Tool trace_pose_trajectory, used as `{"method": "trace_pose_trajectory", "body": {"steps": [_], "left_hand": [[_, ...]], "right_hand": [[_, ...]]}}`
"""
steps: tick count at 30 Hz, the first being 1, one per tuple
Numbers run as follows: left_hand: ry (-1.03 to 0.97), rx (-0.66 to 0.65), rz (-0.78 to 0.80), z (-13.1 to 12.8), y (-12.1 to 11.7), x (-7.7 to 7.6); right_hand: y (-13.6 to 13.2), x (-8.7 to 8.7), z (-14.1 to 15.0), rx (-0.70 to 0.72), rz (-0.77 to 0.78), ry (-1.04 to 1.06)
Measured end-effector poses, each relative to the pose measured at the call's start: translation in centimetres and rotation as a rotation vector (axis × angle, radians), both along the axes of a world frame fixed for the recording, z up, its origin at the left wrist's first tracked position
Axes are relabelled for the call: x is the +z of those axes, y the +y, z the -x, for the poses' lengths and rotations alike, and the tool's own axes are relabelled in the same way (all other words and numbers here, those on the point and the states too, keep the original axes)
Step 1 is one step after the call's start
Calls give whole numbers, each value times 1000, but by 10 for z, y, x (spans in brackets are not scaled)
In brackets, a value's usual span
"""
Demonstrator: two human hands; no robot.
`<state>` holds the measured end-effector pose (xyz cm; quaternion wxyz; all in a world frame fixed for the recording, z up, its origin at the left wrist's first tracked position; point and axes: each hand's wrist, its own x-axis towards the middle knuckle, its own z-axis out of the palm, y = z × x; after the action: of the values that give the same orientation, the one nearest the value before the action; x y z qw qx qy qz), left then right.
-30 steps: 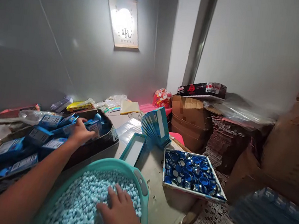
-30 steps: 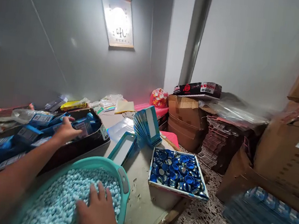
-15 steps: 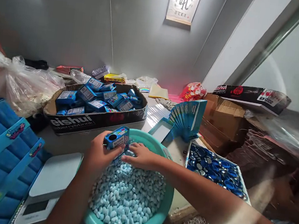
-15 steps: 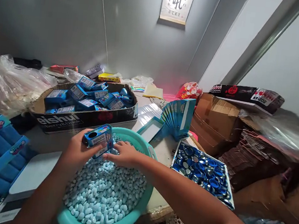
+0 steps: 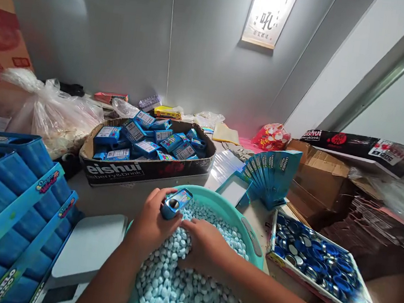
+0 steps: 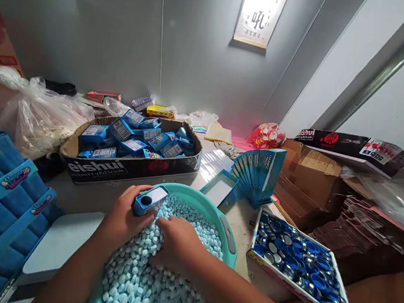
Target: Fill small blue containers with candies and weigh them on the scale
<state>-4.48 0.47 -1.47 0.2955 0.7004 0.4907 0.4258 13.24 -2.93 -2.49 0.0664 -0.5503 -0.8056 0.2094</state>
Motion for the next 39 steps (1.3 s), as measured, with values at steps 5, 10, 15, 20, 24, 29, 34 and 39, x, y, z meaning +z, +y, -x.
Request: {"method": "trace_pose_trajectory", "body": {"steps": [5, 10, 15, 20, 24, 29, 34, 39], "left_hand": [[-153, 206, -128, -4, -2, 9], [-230, -18, 72, -23, 2, 37], [-314, -94, 150, -63, 22, 52], [-310, -89, 99, -93, 52, 33], [-231, -254, 229, -86, 59, 16], [-109, -360, 315, -76, 60, 7], [-81, -423, 361, -74, 57, 8], [-141, -447, 297, -71, 61, 7]], "right_hand": [[0, 7, -3, -86, 12, 81], [-1, 12, -16, -151, 25, 179], [-10, 18, -35, -147, 80, 280], [-10, 20, -50, -34, 257, 600], [-6, 22, -51, -105, 260, 997], [-7, 28, -39, -338, 307, 1268], [-2, 45, -24, -543, 336, 1583], [14, 72, -12, -515, 237, 1702]]}}
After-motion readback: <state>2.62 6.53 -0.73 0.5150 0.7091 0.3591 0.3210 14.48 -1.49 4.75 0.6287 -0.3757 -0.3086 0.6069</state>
